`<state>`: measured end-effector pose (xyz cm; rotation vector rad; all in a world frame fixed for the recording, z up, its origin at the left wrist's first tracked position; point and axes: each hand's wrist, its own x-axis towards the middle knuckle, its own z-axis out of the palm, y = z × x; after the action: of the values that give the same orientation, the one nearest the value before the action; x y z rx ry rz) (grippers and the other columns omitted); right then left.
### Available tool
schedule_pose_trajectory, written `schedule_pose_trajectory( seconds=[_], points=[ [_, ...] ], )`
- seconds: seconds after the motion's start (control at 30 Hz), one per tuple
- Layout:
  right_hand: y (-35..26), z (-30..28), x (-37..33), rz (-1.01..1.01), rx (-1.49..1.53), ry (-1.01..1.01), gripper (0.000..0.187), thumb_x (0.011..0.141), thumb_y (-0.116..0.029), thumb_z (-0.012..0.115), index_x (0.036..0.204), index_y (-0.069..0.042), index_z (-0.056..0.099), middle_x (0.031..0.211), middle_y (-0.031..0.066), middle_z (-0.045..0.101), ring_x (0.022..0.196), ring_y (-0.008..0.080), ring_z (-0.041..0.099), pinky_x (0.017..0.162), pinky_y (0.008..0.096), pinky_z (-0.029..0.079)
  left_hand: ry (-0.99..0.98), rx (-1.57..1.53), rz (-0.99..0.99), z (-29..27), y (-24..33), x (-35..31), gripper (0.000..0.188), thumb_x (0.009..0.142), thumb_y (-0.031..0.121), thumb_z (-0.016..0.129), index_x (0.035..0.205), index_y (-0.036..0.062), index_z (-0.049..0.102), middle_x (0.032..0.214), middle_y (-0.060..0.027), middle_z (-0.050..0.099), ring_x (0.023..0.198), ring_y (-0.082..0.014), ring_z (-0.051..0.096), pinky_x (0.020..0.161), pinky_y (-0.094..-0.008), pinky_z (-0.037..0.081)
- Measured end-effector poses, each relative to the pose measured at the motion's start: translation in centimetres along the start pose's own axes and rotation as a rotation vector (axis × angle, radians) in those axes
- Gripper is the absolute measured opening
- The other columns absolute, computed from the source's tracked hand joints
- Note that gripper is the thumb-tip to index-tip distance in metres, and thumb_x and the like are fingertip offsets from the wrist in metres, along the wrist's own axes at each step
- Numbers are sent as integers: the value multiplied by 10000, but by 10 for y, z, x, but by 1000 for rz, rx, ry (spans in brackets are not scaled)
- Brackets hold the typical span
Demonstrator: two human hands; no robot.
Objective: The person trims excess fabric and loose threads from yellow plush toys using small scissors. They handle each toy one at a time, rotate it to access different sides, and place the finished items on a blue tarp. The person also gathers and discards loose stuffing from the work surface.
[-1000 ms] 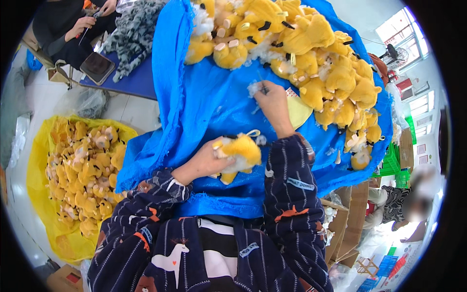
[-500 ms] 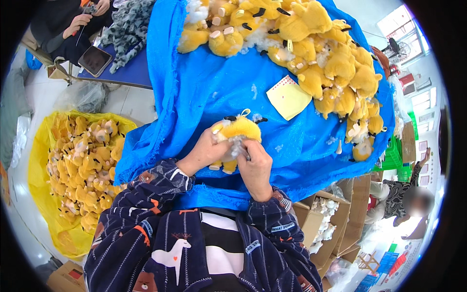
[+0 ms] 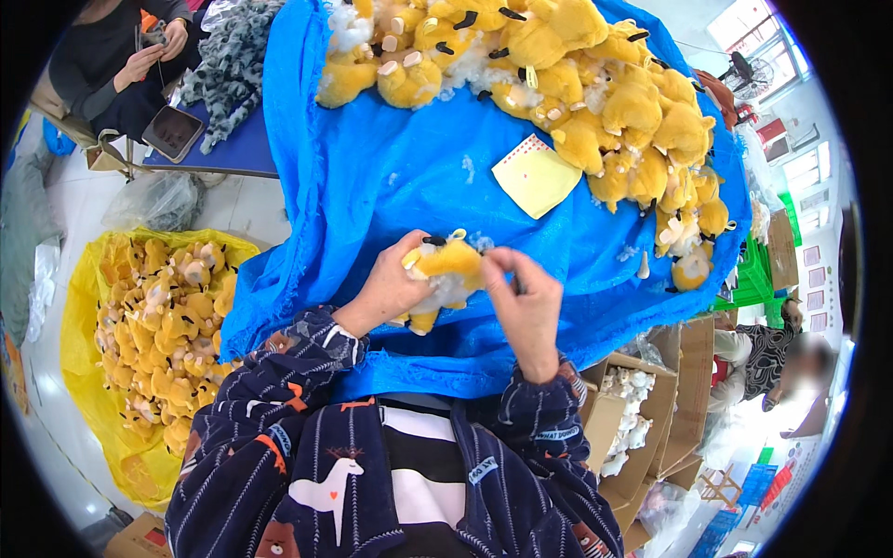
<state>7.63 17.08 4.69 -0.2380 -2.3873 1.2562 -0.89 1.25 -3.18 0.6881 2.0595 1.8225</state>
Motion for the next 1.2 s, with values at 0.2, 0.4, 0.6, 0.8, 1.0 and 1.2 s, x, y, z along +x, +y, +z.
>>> schedule_pose_trajectory(
  seconds=[0.2, 0.4, 0.6, 0.8, 1.0, 1.2],
  points=[
    [17, -9, 29, 200, -89, -350, 236, 820, -186, 682, 897, 35, 653, 638, 53, 574, 560, 73, 483, 509, 245, 401, -13, 10, -24, 5, 9, -6, 385, 674, 17, 653, 1047, 24, 559, 899, -146, 658, 869, -257, 666, 751, -329, 512],
    [-3, 2, 14, -181, 5, -226, 108, 795, -92, 674, 877, -23, 664, 711, 69, 622, 581, 153, 578, 522, 263, 446, 27, 109, -13, 10, 11, -5, 339, 675, -5, 628, 1007, 35, 569, 882, -154, 653, 839, -274, 653, 713, -330, 509],
    [-4, 23, 17, -300, -437, -319, 153, 757, -129, 664, 887, -48, 648, 744, 108, 590, 651, 287, 591, 549, 350, 473, 66, 178, 5, 18, 13, -10, 313, 676, -5, 621, 981, 39, 566, 863, -189, 648, 843, -348, 651, 698, -365, 510],
    [0, 24, -4, -190, -90, -110, 99, 777, -75, 679, 812, 7, 636, 653, 143, 579, 559, 280, 588, 499, 328, 435, 161, -52, -43, 3, 5, -2, 270, 706, 14, 640, 958, 33, 542, 853, -97, 638, 822, -170, 625, 705, -298, 483],
    [29, 53, -18, -27, -111, 8, 107, 791, -42, 633, 879, 19, 631, 656, 165, 585, 566, 207, 605, 523, 297, 447, 57, -308, -76, 5, 1, -6, 329, 759, 97, 674, 1035, 30, 508, 952, -54, 581, 876, -105, 555, 739, -266, 460],
    [25, 48, -21, 96, 399, -155, 246, 817, -48, 640, 1054, 6, 605, 783, 47, 626, 582, 75, 517, 493, 257, 406, 54, -242, -136, -5, 4, -3, 353, 752, 106, 704, 1033, 20, 508, 958, -64, 584, 883, -119, 567, 751, -272, 474]
  ],
)
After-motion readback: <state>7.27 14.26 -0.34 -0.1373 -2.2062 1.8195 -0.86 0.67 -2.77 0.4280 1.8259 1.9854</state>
